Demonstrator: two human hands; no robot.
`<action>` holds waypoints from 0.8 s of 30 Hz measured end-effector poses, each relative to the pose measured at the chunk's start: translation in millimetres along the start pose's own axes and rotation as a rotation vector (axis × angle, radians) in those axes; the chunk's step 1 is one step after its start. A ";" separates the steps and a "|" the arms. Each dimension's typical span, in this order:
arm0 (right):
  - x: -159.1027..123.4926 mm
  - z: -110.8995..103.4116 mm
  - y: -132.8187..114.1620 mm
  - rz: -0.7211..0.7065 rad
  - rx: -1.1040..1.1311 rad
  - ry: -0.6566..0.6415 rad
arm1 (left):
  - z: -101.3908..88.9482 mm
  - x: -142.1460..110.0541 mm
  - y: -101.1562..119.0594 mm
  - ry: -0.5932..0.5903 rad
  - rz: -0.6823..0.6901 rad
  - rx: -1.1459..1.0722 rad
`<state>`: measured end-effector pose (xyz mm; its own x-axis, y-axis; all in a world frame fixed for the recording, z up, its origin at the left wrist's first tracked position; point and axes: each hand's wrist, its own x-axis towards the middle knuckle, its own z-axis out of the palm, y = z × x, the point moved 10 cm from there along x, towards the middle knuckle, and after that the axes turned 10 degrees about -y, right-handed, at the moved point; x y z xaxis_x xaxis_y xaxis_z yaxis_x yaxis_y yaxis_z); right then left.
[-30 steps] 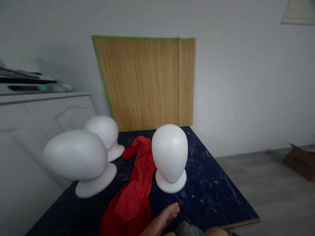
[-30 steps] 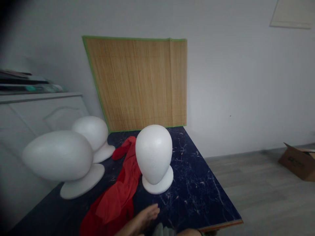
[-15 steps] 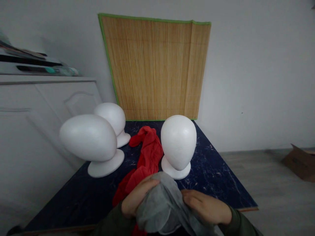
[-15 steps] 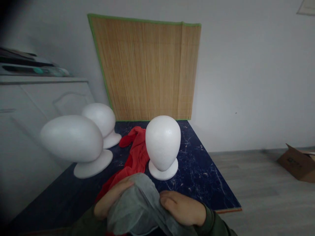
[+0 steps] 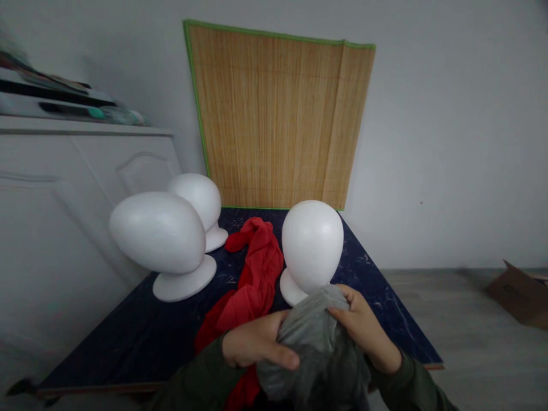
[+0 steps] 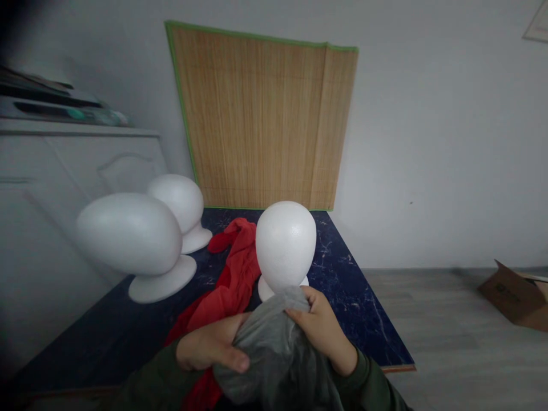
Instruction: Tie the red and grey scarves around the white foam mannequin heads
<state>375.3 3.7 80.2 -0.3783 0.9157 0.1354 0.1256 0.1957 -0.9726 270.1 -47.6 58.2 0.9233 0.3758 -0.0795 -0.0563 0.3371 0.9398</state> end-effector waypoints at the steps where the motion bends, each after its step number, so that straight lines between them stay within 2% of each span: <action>1: 1.9 2.0 -3.5 -0.007 -0.003 -0.025 | 4.9 3.0 -5.9 -0.029 -0.040 0.047; 3: 5.0 7.9 -9.7 -0.017 -0.013 -0.071 | 9.2 7.9 -13.3 -0.035 -0.069 0.101; 5: 6.2 8.5 -14.1 -0.028 -0.032 -0.065 | 2.1 8.6 -13.5 0.049 -0.043 0.100; 8: 4.7 1.6 -15.8 -0.025 -0.074 -0.045 | -20.0 0.1 -6.0 0.235 0.077 -0.034; 10: 2.8 0.6 -13.5 0.004 -0.138 -0.106 | -29.4 -5.1 -3.9 0.282 0.152 -0.192; 12: 0.4 -0.1 -11.7 0.029 -0.201 -0.178 | -29.9 -5.3 -6.8 0.254 0.161 -0.315; 14: -1.2 -6.3 -12.5 0.029 -0.197 -0.179 | -21.7 -1.2 -10.2 0.165 0.127 -0.352; 17: -2.7 -16.9 -11.9 0.016 0.005 -0.118 | 2.6 5.1 -12.5 -0.054 0.047 -0.297; 19: -4.6 -13.3 -5.0 0.032 0.186 -0.122 | 17.7 4.1 -16.4 -0.176 -0.058 -0.203; 21: -8.4 3.6 3.1 0.038 0.302 -0.193 | 22.1 -0.4 -13.6 -0.200 -0.120 -0.102; 22: -11.3 17.5 6.8 0.031 0.323 -0.259 | 20.2 -2.8 -5.8 -0.172 -0.100 -0.077; 24: -20.6 55.7 14.5 0.009 0.290 -0.467 | 13.4 -8.6 22.9 -0.081 0.029 -0.078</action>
<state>333.8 -31.9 52.8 -0.7533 0.6511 0.0932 -0.1028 0.0235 -0.9944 266.0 -54.7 84.8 0.9484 0.3162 -0.0225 -0.1099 0.3946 0.9123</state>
